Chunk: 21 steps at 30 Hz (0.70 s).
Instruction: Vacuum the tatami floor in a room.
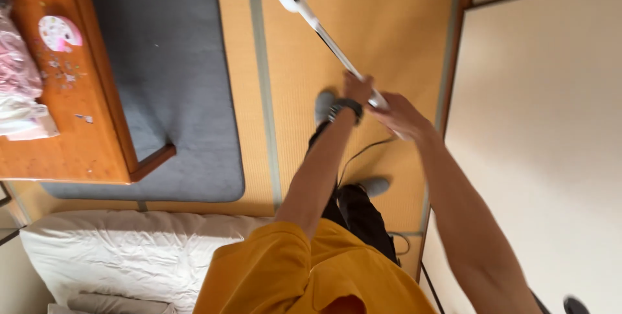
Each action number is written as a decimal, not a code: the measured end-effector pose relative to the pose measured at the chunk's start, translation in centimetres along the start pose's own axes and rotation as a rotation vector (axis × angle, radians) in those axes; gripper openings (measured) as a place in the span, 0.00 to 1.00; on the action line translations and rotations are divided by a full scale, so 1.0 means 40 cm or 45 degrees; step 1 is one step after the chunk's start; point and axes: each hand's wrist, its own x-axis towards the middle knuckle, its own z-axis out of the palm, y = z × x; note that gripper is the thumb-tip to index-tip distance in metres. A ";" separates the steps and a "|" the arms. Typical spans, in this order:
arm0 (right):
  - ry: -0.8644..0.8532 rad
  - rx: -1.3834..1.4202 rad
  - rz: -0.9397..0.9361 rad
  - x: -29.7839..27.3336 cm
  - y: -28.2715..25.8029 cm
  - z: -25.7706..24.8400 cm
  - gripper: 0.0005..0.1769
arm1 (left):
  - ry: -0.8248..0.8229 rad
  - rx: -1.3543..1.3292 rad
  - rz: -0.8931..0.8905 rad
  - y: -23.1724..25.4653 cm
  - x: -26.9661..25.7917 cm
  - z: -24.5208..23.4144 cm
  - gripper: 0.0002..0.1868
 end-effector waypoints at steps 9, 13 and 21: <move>-0.081 -0.150 0.026 0.231 -0.160 0.144 0.16 | 0.040 0.220 -0.027 0.061 0.137 -0.310 0.53; -0.049 -0.247 0.003 0.077 -0.030 0.117 0.21 | -0.084 0.330 -0.137 0.037 -0.069 -0.216 0.56; 0.005 -0.645 0.146 -0.401 0.270 0.017 0.28 | -0.358 -0.052 -0.470 -0.051 -0.613 0.036 0.65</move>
